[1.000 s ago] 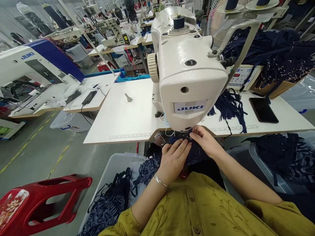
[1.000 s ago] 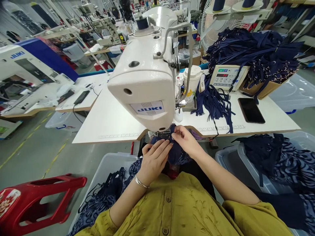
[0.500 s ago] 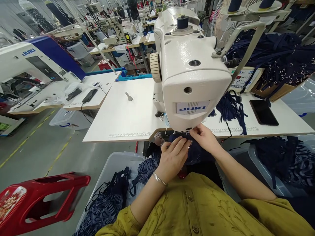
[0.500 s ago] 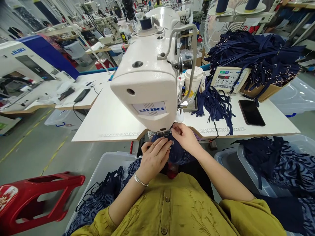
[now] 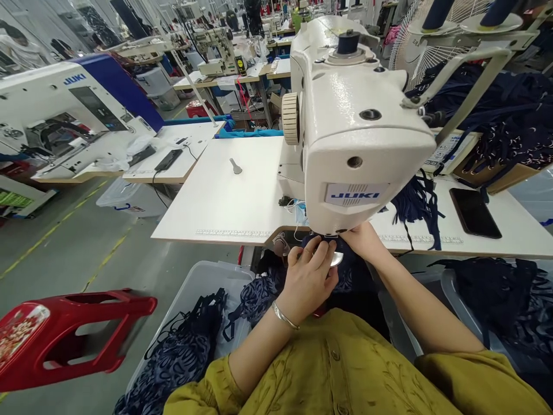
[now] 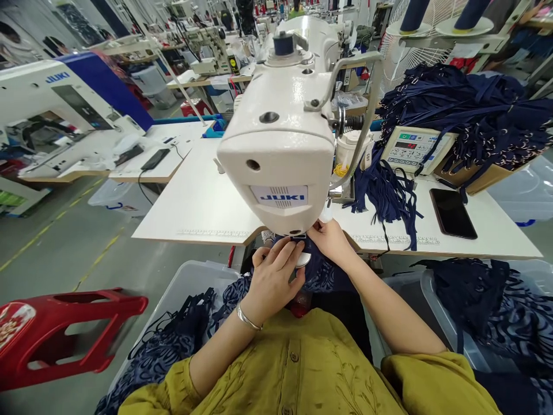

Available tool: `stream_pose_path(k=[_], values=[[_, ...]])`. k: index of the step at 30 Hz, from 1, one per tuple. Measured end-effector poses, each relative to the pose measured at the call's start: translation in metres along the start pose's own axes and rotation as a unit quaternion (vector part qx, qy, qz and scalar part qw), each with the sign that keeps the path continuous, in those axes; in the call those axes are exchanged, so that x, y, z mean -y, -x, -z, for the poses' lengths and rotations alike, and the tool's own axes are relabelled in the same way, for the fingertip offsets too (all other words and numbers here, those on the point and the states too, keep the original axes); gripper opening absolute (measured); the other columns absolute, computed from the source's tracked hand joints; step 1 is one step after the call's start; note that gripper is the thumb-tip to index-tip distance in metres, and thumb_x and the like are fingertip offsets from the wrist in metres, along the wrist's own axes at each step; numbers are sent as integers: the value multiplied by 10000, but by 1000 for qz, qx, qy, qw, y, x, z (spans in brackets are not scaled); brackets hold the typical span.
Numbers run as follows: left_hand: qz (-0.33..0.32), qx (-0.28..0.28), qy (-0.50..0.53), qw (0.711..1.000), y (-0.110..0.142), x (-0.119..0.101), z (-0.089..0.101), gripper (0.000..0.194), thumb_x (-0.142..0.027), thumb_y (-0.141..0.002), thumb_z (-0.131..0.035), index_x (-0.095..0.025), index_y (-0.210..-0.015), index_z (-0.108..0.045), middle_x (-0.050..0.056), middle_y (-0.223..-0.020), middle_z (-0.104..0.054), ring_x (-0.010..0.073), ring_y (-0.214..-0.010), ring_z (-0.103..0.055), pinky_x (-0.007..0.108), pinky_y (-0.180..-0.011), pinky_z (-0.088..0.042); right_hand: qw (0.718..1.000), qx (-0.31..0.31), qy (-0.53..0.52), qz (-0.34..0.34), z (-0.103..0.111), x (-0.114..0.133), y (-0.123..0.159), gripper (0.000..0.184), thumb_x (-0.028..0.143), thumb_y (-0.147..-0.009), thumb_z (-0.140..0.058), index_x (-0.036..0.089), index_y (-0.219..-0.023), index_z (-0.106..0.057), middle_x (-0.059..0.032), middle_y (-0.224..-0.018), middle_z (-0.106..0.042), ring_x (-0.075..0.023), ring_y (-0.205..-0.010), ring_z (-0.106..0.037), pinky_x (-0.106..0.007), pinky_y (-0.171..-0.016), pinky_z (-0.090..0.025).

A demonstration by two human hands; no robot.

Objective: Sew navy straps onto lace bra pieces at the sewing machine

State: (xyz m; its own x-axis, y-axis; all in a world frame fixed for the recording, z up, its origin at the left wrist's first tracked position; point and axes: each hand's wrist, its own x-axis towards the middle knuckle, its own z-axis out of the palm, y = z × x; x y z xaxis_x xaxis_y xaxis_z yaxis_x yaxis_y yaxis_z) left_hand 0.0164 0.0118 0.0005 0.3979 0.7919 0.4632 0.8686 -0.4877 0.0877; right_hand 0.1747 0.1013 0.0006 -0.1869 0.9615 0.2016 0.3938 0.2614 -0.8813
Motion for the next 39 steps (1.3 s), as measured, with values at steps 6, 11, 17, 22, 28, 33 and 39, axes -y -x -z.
stream_pose_path(k=[6,11,17,22,28,33,39], values=[[0,-1,5,1000,-1,0,0,439,-252,-889,-527,-202,-1324,-505,74,-1227,-633,247,-1210,-534,417,-926,-351,1000,3,-22,9,1,1,-1,163,324,-801,-556,198,-849,-648,-46,-791,-704,-280,-975,-637,-386,-818,-513],[4,-3,3,1000,0,0,-1,438,-253,-891,-525,-198,-1325,-505,66,-1229,-634,240,-1210,-532,419,-931,-347,1000,0,-17,2,1,-1,-1,155,318,-795,-552,192,-842,-630,-41,-778,-702,-273,-952,-642,-389,-814,-516],[1,-12,-7,1000,0,0,-1,444,-249,-877,-545,-200,-1317,-525,66,-1210,-632,247,-1194,-545,409,-924,-370,1000,1,-29,3,1,4,0,187,310,-798,-545,186,-881,-658,-56,-845,-725,-262,-930,-651,-389,-811,-520],[0,-23,-18,1000,1,-1,-3,440,-243,-867,-558,-209,-1305,-540,60,-1183,-640,246,-1176,-558,397,-917,-376,999,3,-31,5,1,4,1,214,325,-807,-552,186,-920,-670,-56,-854,-731,-262,-931,-649,-382,-802,-520],[15,-27,-24,999,5,0,-5,420,-297,-875,-545,-209,-1287,-543,58,-1181,-648,234,-1200,-533,396,-923,-358,1000,-6,0,-24,-4,-14,4,180,350,-788,-566,204,-689,-606,-29,-625,-642,-286,-856,-634,-381,-747,-502],[5,-30,-46,998,8,3,-3,410,-357,-897,-520,-187,-1269,-556,62,-1159,-647,224,-1212,-510,373,-932,-367,992,-111,-46,-32,-12,-35,19,255,441,-843,-556,196,-882,-612,-67,-901,-670,-249,-882,-603,-396,-809,-468],[-11,-19,-70,997,8,3,1,393,-350,-941,-433,-184,-1276,-554,63,-1184,-629,208,-1232,-489,349,-945,-354,986,-109,-84,-98,-33,-98,45,321,531,-858,-541,211,-842,-567,-14,-752,-594,-194,-691,-557,-332,-658,-459]])
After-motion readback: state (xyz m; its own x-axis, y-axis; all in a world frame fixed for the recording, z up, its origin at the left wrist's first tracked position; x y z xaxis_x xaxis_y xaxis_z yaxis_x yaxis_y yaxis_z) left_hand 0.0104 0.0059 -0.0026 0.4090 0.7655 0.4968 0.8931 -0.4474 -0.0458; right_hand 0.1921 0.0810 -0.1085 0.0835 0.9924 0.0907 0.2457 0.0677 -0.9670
